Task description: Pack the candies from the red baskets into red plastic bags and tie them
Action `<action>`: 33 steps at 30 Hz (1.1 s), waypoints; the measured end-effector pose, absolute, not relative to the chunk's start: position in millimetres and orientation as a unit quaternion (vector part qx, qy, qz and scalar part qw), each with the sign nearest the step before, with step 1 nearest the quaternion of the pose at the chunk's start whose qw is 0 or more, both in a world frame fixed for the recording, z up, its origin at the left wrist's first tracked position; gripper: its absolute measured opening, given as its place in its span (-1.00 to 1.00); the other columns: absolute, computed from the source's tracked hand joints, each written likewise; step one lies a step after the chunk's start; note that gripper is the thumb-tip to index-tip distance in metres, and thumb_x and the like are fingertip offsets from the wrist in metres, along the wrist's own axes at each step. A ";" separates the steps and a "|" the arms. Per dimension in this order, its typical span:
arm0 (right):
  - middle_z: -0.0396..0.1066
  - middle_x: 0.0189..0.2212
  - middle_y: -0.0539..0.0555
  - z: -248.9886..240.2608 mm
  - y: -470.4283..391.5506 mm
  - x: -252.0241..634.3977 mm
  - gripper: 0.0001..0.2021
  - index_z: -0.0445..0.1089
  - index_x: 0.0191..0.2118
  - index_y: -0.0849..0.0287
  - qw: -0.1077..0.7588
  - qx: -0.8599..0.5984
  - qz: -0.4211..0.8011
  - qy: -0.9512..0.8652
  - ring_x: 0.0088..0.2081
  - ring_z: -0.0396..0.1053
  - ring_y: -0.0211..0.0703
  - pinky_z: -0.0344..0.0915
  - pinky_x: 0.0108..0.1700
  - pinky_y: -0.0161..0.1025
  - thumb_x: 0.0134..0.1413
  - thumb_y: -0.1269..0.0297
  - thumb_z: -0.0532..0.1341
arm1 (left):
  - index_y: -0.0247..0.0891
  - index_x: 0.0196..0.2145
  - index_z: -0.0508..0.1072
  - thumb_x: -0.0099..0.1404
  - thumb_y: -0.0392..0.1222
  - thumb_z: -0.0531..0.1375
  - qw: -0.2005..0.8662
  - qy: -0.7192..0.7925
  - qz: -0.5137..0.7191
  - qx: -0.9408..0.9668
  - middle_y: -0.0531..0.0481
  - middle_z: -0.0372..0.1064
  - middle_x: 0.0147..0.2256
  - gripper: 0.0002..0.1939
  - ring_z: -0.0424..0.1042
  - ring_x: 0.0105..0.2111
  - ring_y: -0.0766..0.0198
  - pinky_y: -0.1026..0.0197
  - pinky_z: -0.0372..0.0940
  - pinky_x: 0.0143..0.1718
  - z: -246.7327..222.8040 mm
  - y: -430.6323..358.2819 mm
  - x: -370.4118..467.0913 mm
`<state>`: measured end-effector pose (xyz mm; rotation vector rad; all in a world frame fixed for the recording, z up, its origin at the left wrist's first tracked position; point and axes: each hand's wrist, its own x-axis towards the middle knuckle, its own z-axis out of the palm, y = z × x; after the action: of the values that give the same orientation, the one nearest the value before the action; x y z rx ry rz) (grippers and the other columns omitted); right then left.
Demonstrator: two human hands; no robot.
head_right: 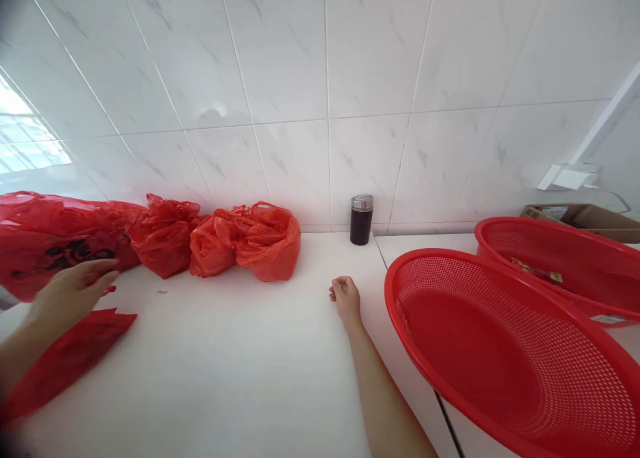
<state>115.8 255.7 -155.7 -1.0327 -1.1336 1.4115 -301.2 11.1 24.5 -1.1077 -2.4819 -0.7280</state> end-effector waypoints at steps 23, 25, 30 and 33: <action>0.38 -0.53 0.00 -155.7 261.5 110.8 -0.76 0.27 -0.42 0.13 0.498 -0.404 0.584 -0.498 -0.53 0.30 -0.25 0.24 -0.46 -0.30 -0.09 0.06 0.22 | -0.26 -0.26 0.48 0.31 0.03 0.10 0.106 -0.810 -0.288 -0.499 -0.12 0.43 -0.20 -0.69 0.40 -0.15 0.09 0.02 0.30 -0.17 62.7 268.9 -175.8; 0.38 -0.53 0.00 -154.5 260.8 111.1 -0.76 0.28 -0.42 0.12 0.494 -0.406 0.584 -0.500 -0.51 0.31 -0.24 0.25 -0.45 -0.29 -0.08 0.06 0.22 | -0.27 -0.33 0.48 0.35 0.08 0.00 0.099 -0.798 -0.352 -0.479 -0.10 0.43 -0.34 -0.59 0.42 -0.27 0.10 0.11 0.30 -0.31 67.0 267.5 -176.9; 0.37 -0.54 -0.02 -152.0 257.2 110.7 -0.78 0.28 -0.43 0.11 0.493 -0.410 0.577 -0.506 -0.51 0.31 -0.24 0.25 -0.45 -0.30 -0.08 0.07 0.21 | -0.35 -0.09 0.35 0.40 0.03 -0.07 0.085 -0.744 -0.496 -0.439 -0.03 0.39 -0.34 -0.59 0.37 -0.47 0.33 0.23 0.30 -0.46 64.6 260.8 -177.2; 0.36 -0.54 -0.03 -151.4 255.7 110.5 -0.78 0.27 -0.43 0.12 0.492 -0.410 0.574 -0.510 -0.51 0.29 -0.25 0.24 -0.45 -0.30 -0.06 0.08 0.20 | -0.36 0.01 0.28 0.42 -0.08 -0.18 0.074 -0.727 -0.524 -0.438 -0.09 0.41 -0.32 -0.58 0.39 -0.47 0.30 0.22 0.28 -0.47 59.7 253.6 -179.3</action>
<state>110.5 255.7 -151.4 -0.9938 -1.2375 1.3931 -179.3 253.6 59.7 -1.3134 -2.1811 -1.5738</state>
